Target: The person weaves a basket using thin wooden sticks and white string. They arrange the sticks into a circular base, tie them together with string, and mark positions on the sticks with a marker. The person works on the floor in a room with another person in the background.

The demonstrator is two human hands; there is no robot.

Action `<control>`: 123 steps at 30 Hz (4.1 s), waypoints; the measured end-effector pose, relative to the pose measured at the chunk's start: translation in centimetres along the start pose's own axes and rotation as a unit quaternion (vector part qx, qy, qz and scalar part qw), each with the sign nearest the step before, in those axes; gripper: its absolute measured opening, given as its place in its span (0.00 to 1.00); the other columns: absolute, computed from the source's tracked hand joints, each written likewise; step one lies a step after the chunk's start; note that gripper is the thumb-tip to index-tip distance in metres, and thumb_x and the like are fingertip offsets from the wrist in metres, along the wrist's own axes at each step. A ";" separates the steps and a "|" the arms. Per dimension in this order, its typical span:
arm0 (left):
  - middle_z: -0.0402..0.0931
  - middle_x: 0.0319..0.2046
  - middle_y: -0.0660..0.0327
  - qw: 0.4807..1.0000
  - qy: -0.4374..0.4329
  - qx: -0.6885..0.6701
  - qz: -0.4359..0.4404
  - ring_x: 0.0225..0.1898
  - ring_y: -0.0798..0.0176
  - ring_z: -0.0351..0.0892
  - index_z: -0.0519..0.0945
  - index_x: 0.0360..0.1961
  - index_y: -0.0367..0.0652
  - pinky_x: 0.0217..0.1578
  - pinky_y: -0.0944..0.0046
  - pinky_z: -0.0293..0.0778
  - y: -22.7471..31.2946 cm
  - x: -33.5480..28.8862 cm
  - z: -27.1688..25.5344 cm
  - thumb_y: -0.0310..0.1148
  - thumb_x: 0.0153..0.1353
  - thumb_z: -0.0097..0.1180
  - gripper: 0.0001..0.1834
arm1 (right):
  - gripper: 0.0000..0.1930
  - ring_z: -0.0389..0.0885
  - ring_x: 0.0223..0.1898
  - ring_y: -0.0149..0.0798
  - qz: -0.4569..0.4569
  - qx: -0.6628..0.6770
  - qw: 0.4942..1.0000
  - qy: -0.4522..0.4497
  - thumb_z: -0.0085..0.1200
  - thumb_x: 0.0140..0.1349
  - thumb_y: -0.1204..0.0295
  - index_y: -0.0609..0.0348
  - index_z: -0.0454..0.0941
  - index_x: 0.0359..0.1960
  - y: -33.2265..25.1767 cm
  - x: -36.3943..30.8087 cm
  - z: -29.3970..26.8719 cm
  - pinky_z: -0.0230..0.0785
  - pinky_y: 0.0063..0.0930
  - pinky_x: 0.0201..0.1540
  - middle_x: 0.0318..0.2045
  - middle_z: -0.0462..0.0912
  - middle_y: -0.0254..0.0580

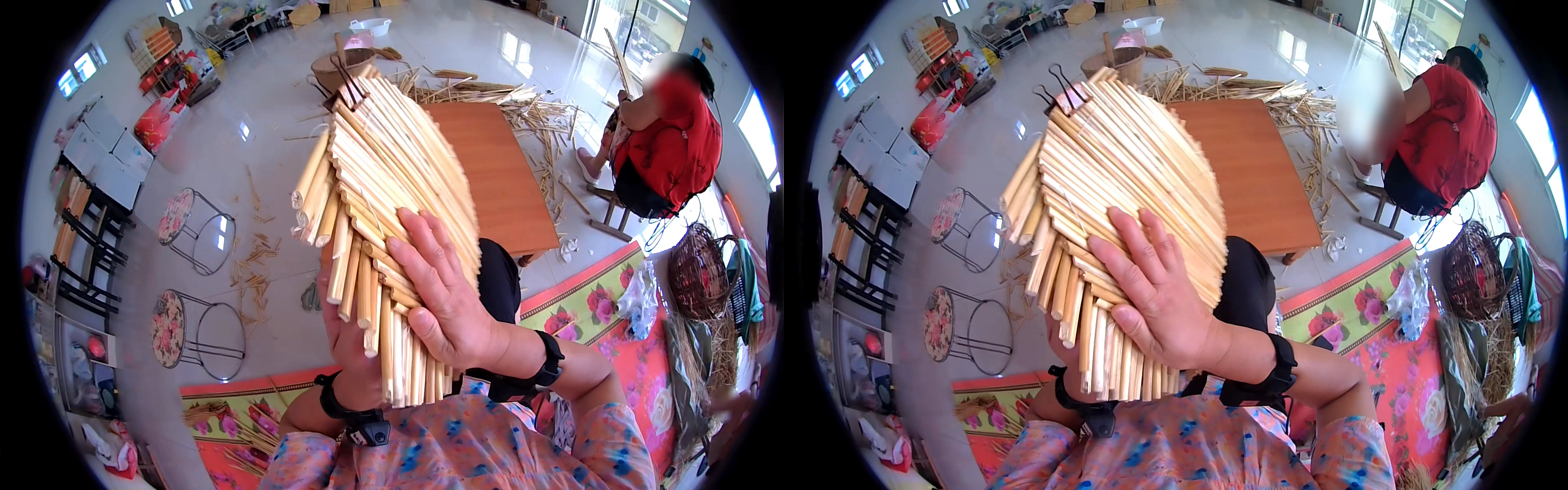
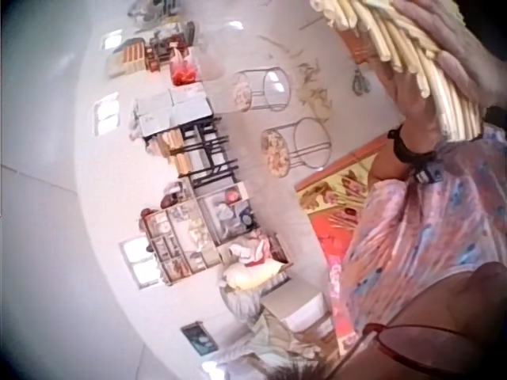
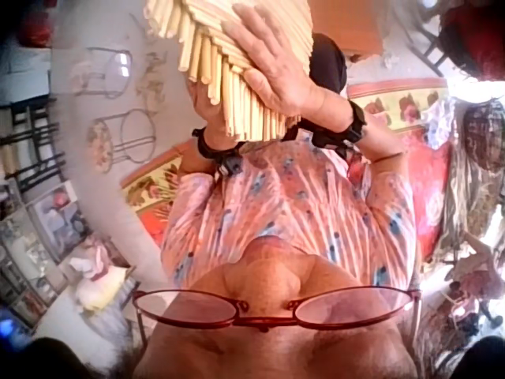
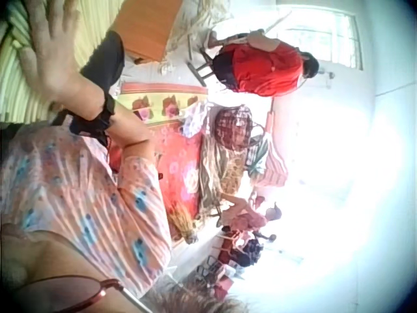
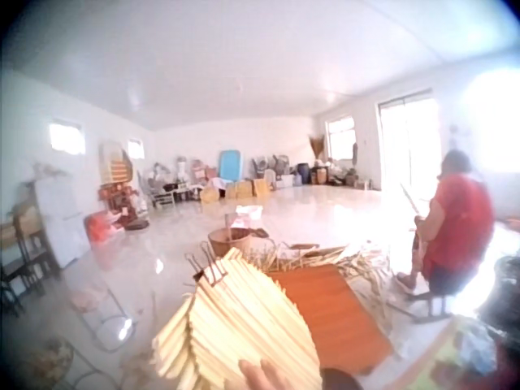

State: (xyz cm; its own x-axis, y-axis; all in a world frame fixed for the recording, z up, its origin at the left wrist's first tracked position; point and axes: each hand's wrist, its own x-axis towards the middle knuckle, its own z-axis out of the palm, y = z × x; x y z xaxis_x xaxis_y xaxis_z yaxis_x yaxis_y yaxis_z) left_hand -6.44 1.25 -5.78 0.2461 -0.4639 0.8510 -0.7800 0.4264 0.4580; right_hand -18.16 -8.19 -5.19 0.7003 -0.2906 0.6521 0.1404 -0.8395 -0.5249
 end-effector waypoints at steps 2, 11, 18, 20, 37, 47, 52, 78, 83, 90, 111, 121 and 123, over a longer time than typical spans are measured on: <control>0.65 0.59 0.50 0.966 0.054 -0.227 -0.111 0.63 0.54 0.64 0.69 0.54 0.38 0.61 0.53 0.64 1.3 0.3 0.3 0.35 0.70 0.45 0.16 | 0.32 0.40 0.70 0.69 -0.034 0.055 0.998 0.027 0.36 0.68 0.57 0.63 0.52 0.69 0.2 0.3 0.7 0.35 0.54 0.70 0.70 0.45 0.63; 0.69 0.49 0.58 0.818 0.100 -0.508 -0.251 0.49 0.66 0.71 0.66 0.43 0.41 0.53 0.62 0.68 2.1 -0.2 3.3 0.36 0.71 0.42 0.09 | 0.32 0.40 0.72 0.63 -0.058 0.171 0.977 0.115 0.29 0.71 0.55 0.64 0.47 0.70 2.5 -2.6 2.6 0.35 0.49 0.71 0.70 0.42 0.65; 0.59 0.63 0.52 0.756 0.049 -0.597 -0.264 0.62 0.59 0.64 0.67 0.40 0.40 0.63 0.57 0.60 1.0 -4.2 7.7 0.31 0.71 0.42 0.05 | 0.39 0.42 0.72 0.48 0.196 0.389 0.888 0.143 0.32 0.70 0.52 0.65 0.33 0.72 3.9 -9.8 4.4 0.36 0.38 0.71 0.72 0.41 0.55; 0.58 0.63 0.52 0.740 0.036 -0.600 -0.301 0.62 0.59 0.63 0.67 0.40 0.40 0.63 0.57 0.59 1.2 -5.4 7.9 0.30 0.71 0.42 0.05 | 0.42 0.47 0.71 0.43 0.232 0.427 0.861 0.149 0.35 0.69 0.49 0.63 0.31 0.72 4.0 -11.0 4.8 0.39 0.34 0.71 0.72 0.44 0.51; 0.65 0.60 0.37 0.900 -0.074 -0.417 -0.105 0.56 0.38 0.70 0.69 0.37 0.38 0.52 0.56 0.69 -5.2 -6.9 5.7 0.16 0.58 0.50 0.08 | 0.47 0.50 0.71 0.41 0.402 0.383 0.816 0.161 0.34 0.63 0.37 0.60 0.39 0.72 2.9 -14.0 4.1 0.41 0.34 0.71 0.70 0.49 0.46; 0.66 0.60 0.37 0.926 -0.057 -0.364 -0.083 0.57 0.35 0.69 0.71 0.35 0.39 0.48 0.47 0.68 -3.8 -6.8 6.9 0.19 0.51 0.56 0.11 | 0.50 0.51 0.70 0.41 0.467 0.449 0.740 0.180 0.32 0.60 0.30 0.60 0.43 0.72 1.4 -14.3 2.3 0.43 0.35 0.70 0.70 0.52 0.43; 0.67 0.59 0.37 0.925 -0.036 -0.367 -0.092 0.58 0.36 0.69 0.73 0.32 0.38 0.49 0.47 0.66 -2.8 -6.9 7.8 0.20 0.51 0.56 0.08 | 0.56 0.52 0.70 0.42 0.448 0.378 0.806 0.076 0.29 0.55 0.25 0.62 0.41 0.72 -0.9 -7.3 -0.2 0.42 0.36 0.70 0.68 0.54 0.46; 0.68 0.55 0.41 0.915 -0.064 -0.228 -0.326 0.56 0.54 0.71 0.62 0.41 0.43 0.57 0.51 0.65 -4.5 -8.3 -0.5 0.36 0.71 0.46 0.10 | 0.39 0.28 0.72 0.68 0.142 0.175 0.972 0.062 0.36 0.65 0.52 0.59 0.40 0.72 4.4 -7.2 6.3 0.27 0.66 0.67 0.73 0.38 0.55; 0.69 0.54 0.41 0.882 -0.053 -0.265 -0.387 0.55 0.55 0.71 0.62 0.40 0.43 0.57 0.51 0.65 -5.2 -9.1 -0.7 0.35 0.70 0.47 0.09 | 0.39 0.34 0.73 0.63 0.145 0.286 0.940 0.115 0.41 0.64 0.57 0.62 0.42 0.72 5.1 -7.9 5.8 0.30 0.58 0.69 0.72 0.42 0.57; 0.70 0.51 0.42 0.917 -0.076 -0.249 -0.301 0.50 0.57 0.73 0.64 0.37 0.41 0.54 0.54 0.68 -3.8 -5.5 0.4 0.30 0.69 0.46 0.06 | 0.34 0.49 0.69 0.63 0.160 0.193 0.959 0.136 0.48 0.60 0.66 0.66 0.55 0.67 4.4 -7.6 4.5 0.42 0.48 0.69 0.68 0.54 0.58; 0.76 0.48 0.40 0.903 -0.221 -0.344 -0.134 0.44 0.53 0.79 0.73 0.36 0.38 0.45 0.59 0.75 -6.6 -2.8 -0.7 0.25 0.62 0.55 0.05 | 0.44 0.57 0.67 0.52 0.142 0.180 0.967 0.109 0.33 0.66 0.40 0.73 0.54 0.66 3.0 -8.1 3.5 0.50 0.44 0.67 0.65 0.54 0.62; 0.75 0.23 0.58 0.953 -0.098 -0.278 -0.070 0.20 0.57 0.75 0.77 0.33 0.40 0.19 0.63 0.68 -8.2 -4.8 0.9 0.22 0.50 0.63 0.09 | 0.41 0.64 0.61 0.44 0.371 0.123 0.911 0.130 0.45 0.62 0.44 0.68 0.58 0.65 1.0 -10.4 3.9 0.58 0.38 0.63 0.62 0.63 0.50; 0.75 0.23 0.60 0.962 -0.153 -0.213 -0.073 0.19 0.59 0.75 0.77 0.32 0.41 0.18 0.64 0.68 -8.6 -4.7 -0.4 0.24 0.51 0.63 0.08 | 0.40 0.64 0.61 0.47 0.349 0.009 0.929 0.124 0.42 0.62 0.45 0.70 0.60 0.64 2.0 -10.1 5.4 0.58 0.39 0.63 0.61 0.64 0.52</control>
State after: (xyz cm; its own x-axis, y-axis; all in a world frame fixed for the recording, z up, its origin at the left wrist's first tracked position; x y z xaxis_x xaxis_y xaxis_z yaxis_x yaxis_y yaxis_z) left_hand -0.64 0.07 -13.66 0.1028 -0.7219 0.6843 -0.4281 0.5889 0.6855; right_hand -21.16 -4.46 -15.77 0.4432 -0.8599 0.2533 -0.2745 -0.3991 -0.8748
